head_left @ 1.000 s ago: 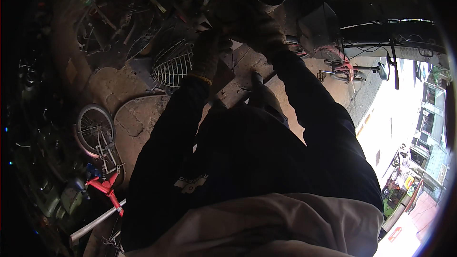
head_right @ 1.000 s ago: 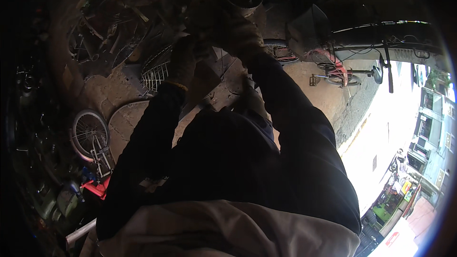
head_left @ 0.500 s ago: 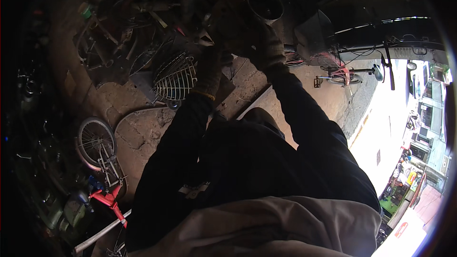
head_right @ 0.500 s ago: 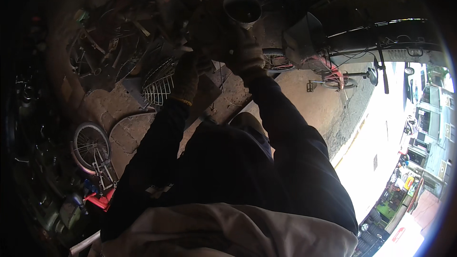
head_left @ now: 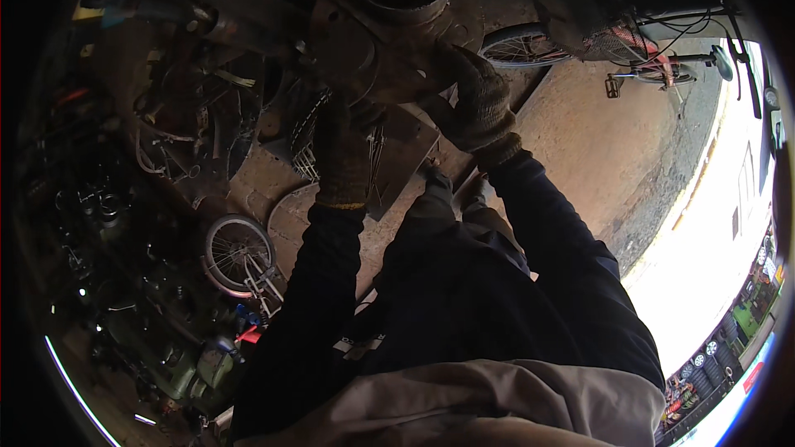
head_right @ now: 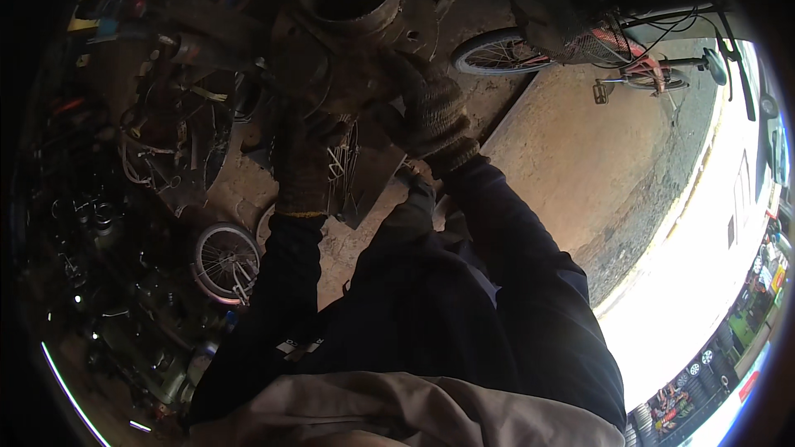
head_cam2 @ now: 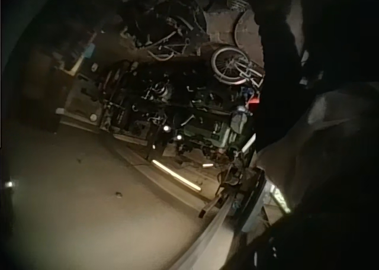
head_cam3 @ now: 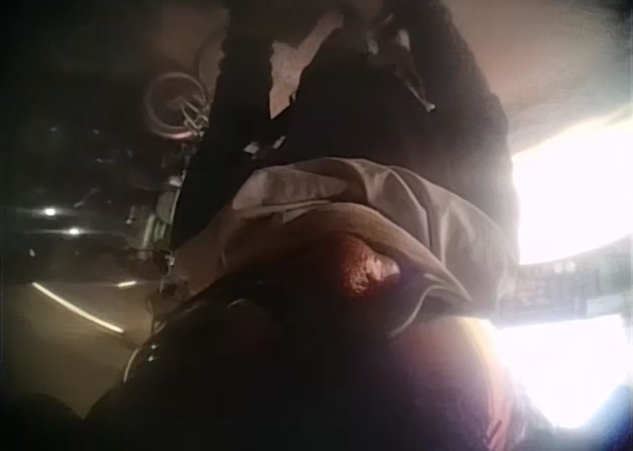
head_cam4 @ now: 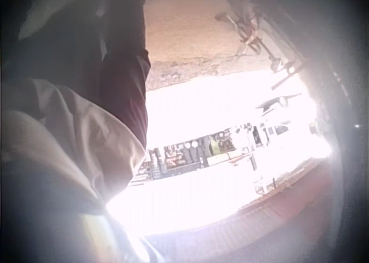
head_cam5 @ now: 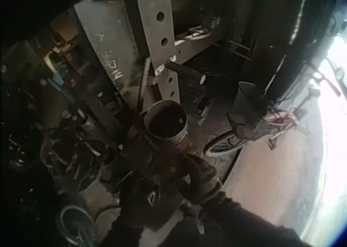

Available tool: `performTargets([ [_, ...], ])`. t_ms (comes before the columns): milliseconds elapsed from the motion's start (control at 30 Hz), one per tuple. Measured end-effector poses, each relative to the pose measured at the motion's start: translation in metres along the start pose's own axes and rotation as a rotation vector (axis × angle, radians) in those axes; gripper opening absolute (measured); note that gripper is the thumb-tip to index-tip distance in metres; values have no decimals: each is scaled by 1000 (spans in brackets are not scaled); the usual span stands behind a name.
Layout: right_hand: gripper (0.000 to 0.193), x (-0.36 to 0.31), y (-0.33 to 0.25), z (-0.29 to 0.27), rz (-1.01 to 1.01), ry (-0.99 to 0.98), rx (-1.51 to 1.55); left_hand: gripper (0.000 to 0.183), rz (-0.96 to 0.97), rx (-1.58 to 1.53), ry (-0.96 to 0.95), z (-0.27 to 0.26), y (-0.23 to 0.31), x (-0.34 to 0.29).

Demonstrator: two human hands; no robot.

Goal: The person holds and turns a circular metal component by hand, placing a small metal ring onto a shaft within the component.

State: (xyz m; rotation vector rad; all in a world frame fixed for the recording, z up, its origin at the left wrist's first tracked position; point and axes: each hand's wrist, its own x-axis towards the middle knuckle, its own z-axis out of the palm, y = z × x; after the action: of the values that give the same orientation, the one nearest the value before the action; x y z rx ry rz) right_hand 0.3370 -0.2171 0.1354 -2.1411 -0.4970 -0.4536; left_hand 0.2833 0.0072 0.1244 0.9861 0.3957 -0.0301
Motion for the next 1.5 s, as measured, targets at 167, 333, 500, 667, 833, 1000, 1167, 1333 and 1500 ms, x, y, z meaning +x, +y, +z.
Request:
performTargets([
  [167, 74, -2, 2, -1, 21, 3, 57, 48, 46, -52, -71, -5, -2, 1],
  [333, 76, 14, -8, -7, -48, -78, -17, 46, 34, 3, -7, -9, -5, 6],
  [500, 75, 52, -12, 26, -329, -174, -156, 41, 209, 423, 53, 7, -1, 2],
  [667, 75, 76, -10, 55, -586, -346, -448, 40, 34, 111, 128, -5, -13, 15],
  [833, 75, 88, -18, 53, -672, -421, -482, 39, 62, 170, 101, -16, -16, 12],
  [1000, 75, 89, -17, 54, -695, -431, -517, 38, 200, -94, 66, -18, -29, 18],
  [1167, 74, 89, -12, 61, -662, -403, -448, 39, 242, -635, 71, 11, -54, 39],
  [1333, 69, 89, -11, 61, -660, -401, -479, 35, 226, -809, -47, 11, -77, 44],
  [1500, 68, 88, -12, 60, -631, -408, -428, 40, 256, -1043, 56, 31, -79, 43],
])
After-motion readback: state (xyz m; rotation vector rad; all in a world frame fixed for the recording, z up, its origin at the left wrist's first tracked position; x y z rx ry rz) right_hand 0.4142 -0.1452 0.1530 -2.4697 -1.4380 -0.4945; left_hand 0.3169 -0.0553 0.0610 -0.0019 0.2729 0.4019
